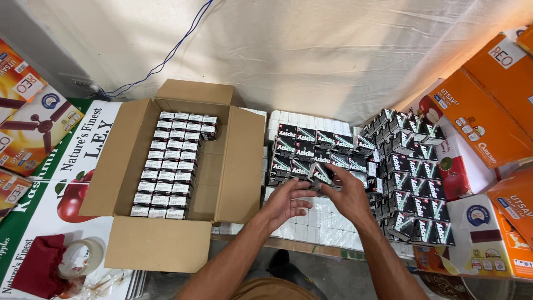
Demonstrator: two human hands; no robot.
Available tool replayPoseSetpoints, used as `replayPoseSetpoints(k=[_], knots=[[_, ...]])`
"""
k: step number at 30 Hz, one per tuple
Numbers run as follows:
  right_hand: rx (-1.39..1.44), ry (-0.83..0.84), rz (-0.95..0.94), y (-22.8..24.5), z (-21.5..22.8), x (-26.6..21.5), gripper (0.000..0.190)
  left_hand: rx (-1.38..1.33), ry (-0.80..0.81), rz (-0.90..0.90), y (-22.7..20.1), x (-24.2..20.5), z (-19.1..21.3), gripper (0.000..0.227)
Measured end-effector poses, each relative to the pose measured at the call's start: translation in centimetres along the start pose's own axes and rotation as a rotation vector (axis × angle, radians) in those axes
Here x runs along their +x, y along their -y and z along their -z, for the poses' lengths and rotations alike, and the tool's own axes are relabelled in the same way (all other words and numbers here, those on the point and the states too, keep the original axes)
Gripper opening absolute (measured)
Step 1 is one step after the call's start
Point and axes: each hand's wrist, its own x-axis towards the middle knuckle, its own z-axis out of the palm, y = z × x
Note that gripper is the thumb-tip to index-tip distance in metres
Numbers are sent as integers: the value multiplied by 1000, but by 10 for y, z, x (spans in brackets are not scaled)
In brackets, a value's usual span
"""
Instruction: The person repeatedly picks small black and white boxes from a larger cardboard box and places them onto a growing stack on the table. The hands handle the boxes one at a time, arranging them in neat rows. The task continues throughout the clip without visible completion.
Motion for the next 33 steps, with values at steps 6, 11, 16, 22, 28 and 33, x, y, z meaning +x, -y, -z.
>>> replayPoseSetpoints(k=[6,11,16,22,28,33], knots=[[-192,4,126,-35,20,47,58,141,-302,-364,-5,4,-29,21],[-193,9,216,-31,10,65,52,365,-578,-793,-26,14,-19,12],[-41,-51,266,-37,0,64,42,429,-679,-889,-41,16,-12,23],[-39,-194,235,-58,6,76,36,541,-511,-727,-68,0,-25,60],[-309,264,198,-5,29,99,111,792,-339,-639,-81,17,-18,105],[-523,505,247,-13,13,135,120,949,-404,-674,-78,36,-5,95]])
